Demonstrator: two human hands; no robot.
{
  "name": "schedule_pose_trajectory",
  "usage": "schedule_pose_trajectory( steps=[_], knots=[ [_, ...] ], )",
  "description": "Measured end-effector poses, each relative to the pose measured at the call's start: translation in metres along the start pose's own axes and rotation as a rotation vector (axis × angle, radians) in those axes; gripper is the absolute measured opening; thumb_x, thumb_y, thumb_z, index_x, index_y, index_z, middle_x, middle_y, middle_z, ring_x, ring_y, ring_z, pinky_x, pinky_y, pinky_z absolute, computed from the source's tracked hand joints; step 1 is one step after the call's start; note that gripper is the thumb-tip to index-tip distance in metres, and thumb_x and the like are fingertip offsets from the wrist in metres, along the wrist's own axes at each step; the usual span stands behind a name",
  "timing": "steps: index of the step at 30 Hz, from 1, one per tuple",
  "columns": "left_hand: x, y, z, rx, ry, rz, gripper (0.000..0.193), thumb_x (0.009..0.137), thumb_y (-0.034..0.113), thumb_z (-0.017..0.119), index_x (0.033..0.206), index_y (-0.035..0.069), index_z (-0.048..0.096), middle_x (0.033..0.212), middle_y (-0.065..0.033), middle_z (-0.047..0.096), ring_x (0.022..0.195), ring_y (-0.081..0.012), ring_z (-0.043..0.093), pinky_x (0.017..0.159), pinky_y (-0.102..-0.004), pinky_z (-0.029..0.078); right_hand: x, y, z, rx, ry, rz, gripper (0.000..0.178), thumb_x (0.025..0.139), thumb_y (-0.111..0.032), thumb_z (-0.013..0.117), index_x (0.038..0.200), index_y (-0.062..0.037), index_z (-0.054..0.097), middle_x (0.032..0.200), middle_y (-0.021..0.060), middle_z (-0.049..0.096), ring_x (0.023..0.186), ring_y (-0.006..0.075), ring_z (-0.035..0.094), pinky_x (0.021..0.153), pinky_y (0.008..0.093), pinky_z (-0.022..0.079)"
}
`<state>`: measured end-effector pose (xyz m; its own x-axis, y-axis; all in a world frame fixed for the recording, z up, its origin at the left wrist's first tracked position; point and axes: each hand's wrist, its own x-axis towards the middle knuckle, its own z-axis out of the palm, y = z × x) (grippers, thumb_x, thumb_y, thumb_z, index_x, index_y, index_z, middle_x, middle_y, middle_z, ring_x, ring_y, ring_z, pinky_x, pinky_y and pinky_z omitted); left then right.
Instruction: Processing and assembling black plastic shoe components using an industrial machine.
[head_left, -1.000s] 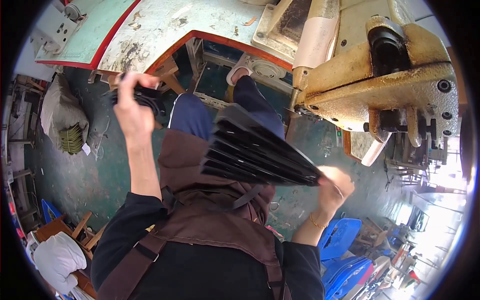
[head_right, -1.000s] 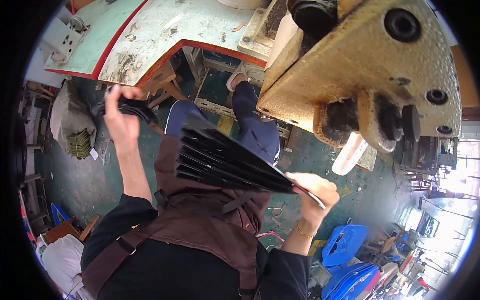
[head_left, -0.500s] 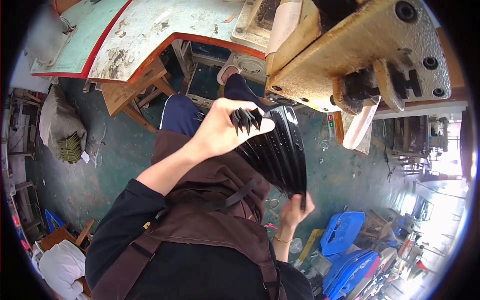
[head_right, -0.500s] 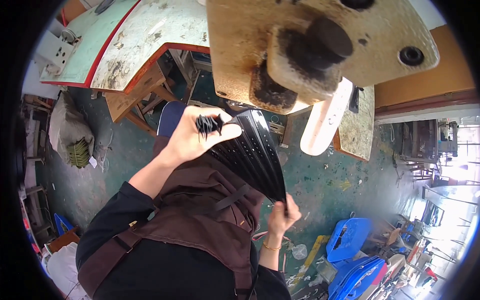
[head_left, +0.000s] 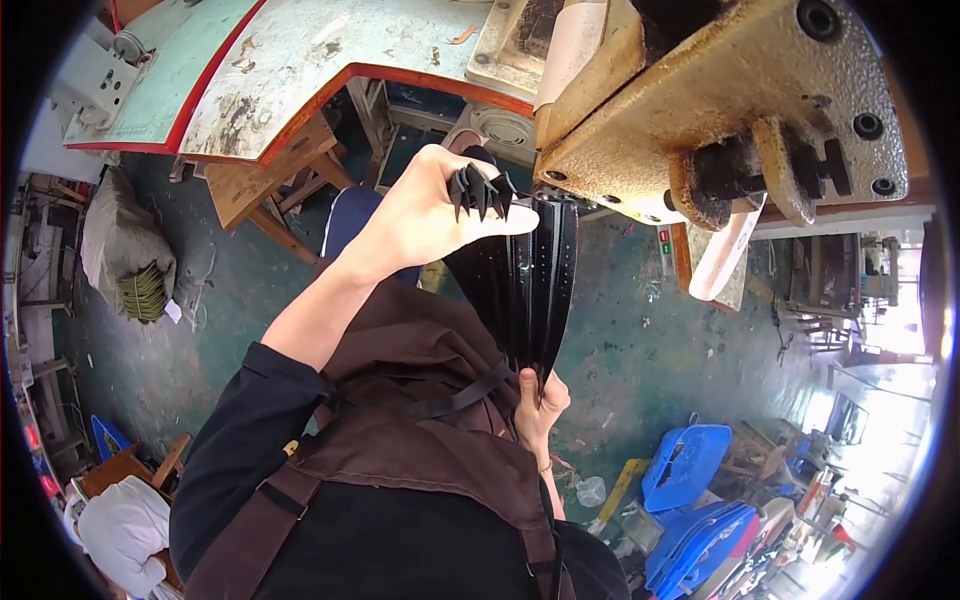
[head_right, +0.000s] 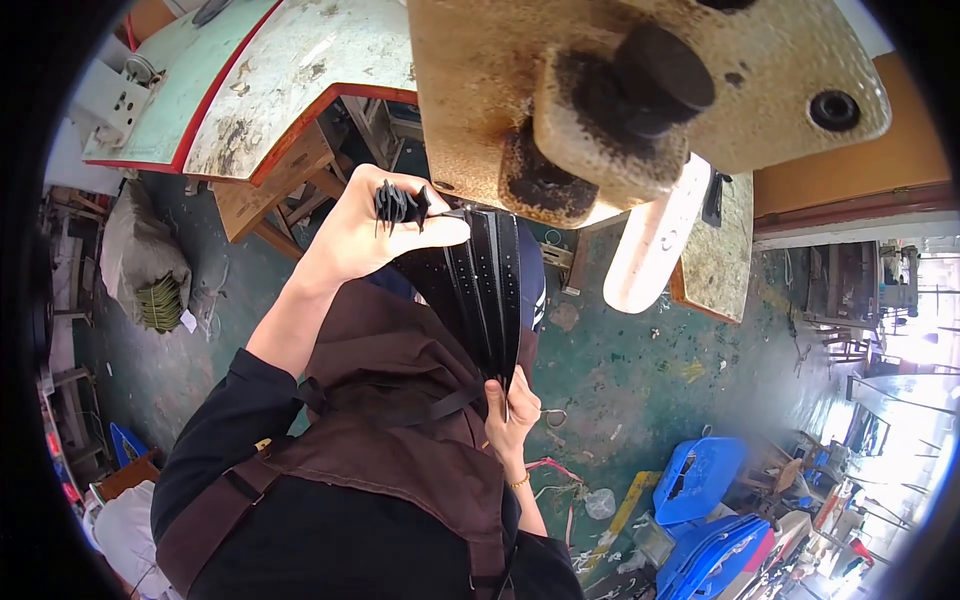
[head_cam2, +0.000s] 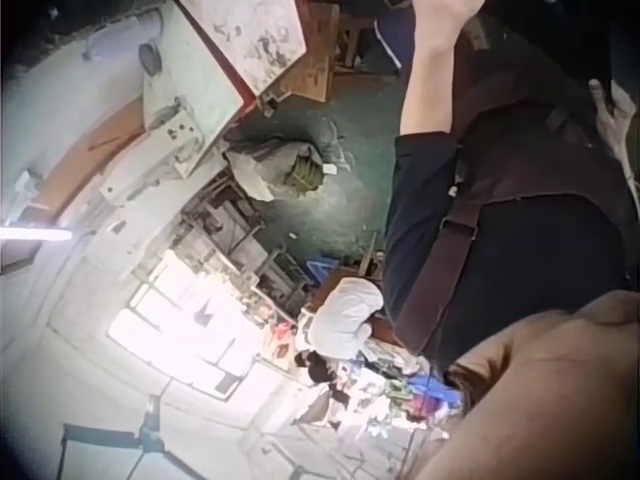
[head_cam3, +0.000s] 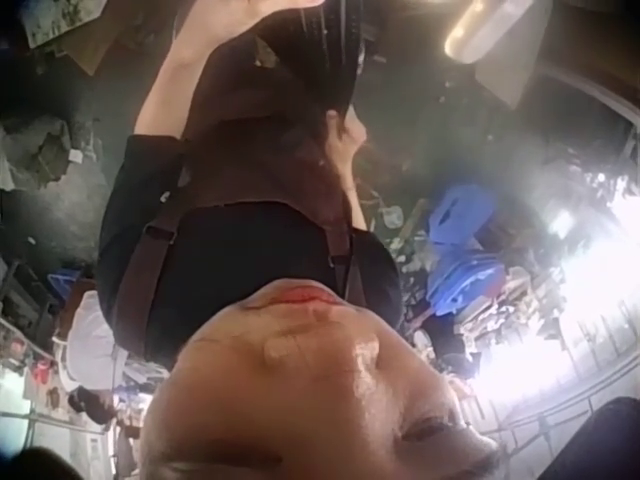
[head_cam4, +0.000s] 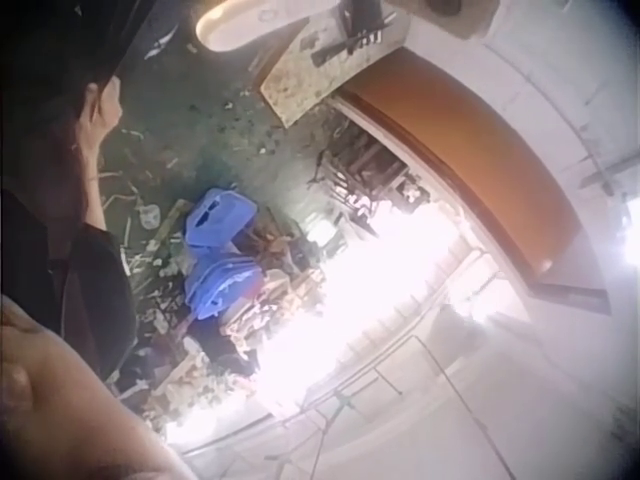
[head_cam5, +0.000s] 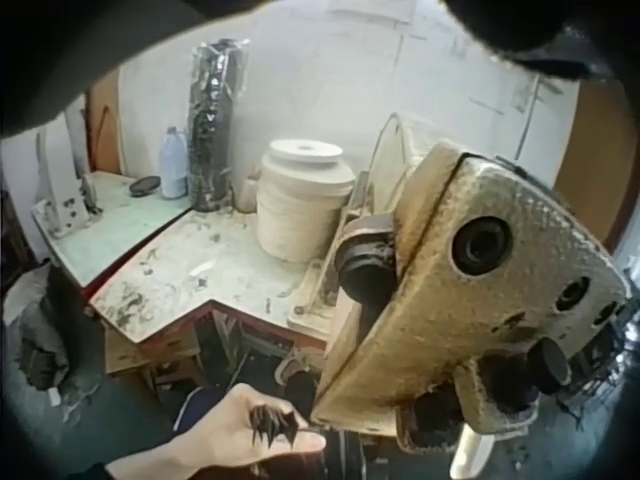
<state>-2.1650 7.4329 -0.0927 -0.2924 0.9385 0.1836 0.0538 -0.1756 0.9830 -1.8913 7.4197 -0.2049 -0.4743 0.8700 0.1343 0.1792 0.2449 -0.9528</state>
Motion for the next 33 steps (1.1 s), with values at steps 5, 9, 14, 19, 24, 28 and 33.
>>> schedule_pose_trajectory(
  steps=[5,9,14,19,24,28,33],
  knots=[
    [-0.006,-0.007,0.001,0.042,0.095,-0.053,0.011,0.072,0.006,0.07,0.073,-0.004,0.063,0.064,-0.0013,0.06,0.056,-0.0056,0.048,0.056,-0.0177,0.038,-0.001,0.011,-0.013,-0.123,0.114,0.048,0.015,0.081,-0.01,0.064,0.081,0.0042,0.06,0.06,-0.0012,0.046,0.053,0.0103,0.033,0.05,0.022,0.03],
    [-0.011,0.0,0.012,-0.035,0.114,-0.147,0.012,0.072,0.006,0.071,0.07,-0.001,0.061,0.06,0.0002,0.056,0.055,-0.0046,0.045,0.054,-0.017,0.036,0.028,0.02,-0.046,-0.05,0.247,-0.005,0.012,0.078,-0.007,0.066,0.073,0.0001,0.058,0.058,-0.0025,0.046,0.051,0.0068,0.031,0.047,0.0192,0.026],
    [-0.012,-0.009,0.032,-0.134,0.181,-0.174,0.019,0.075,0.009,0.068,0.061,0.002,0.057,0.055,0.0039,0.049,0.05,-0.0031,0.038,0.049,-0.0172,0.03,0.102,0.01,-0.107,0.195,0.305,-0.004,0.012,0.074,-0.002,0.066,0.078,0.0058,0.058,0.067,0.0038,0.053,0.059,0.0088,0.043,0.057,0.0189,0.038],
    [-0.015,-0.005,0.035,-0.274,0.22,-0.257,0.02,0.077,0.01,0.066,0.061,0.003,0.056,0.056,0.0043,0.048,0.05,-0.0027,0.037,0.047,-0.0171,0.029,0.154,-0.018,-0.132,0.173,0.213,-0.011,0.028,0.075,0.001,0.061,0.102,0.0089,0.056,0.085,0.0092,0.06,0.072,0.0131,0.054,0.07,0.0227,0.046],
    [-0.016,-0.007,0.028,-0.35,0.271,-0.272,0.016,0.079,0.01,0.065,0.067,0.003,0.058,0.059,0.0034,0.05,0.051,-0.0031,0.038,0.047,-0.0171,0.029,0.175,-0.049,-0.109,0.194,0.156,-0.069,0.024,0.074,0.004,0.063,0.097,0.0105,0.059,0.087,0.0117,0.064,0.072,0.0146,0.058,0.071,0.0227,0.047],
    [-0.013,-0.009,0.024,-0.377,0.37,-0.214,0.012,0.08,0.011,0.066,0.071,0.003,0.06,0.062,0.0027,0.052,0.053,-0.0035,0.039,0.049,-0.0171,0.03,0.177,-0.064,-0.087,0.169,0.094,-0.111,0.027,0.072,0.004,0.066,0.098,0.0097,0.06,0.093,0.0125,0.064,0.077,0.0174,0.059,0.074,0.0251,0.048],
    [-0.013,-0.012,0.015,-0.409,0.512,-0.183,0.01,0.081,0.011,0.066,0.075,0.003,0.063,0.064,0.0018,0.054,0.055,-0.004,0.042,0.051,-0.0167,0.032,0.182,-0.043,-0.083,-0.083,0.045,-0.211,0.03,0.074,0.001,0.064,0.103,0.0067,0.06,0.093,0.0103,0.063,0.078,0.0165,0.058,0.073,0.0239,0.045]
  ],
)
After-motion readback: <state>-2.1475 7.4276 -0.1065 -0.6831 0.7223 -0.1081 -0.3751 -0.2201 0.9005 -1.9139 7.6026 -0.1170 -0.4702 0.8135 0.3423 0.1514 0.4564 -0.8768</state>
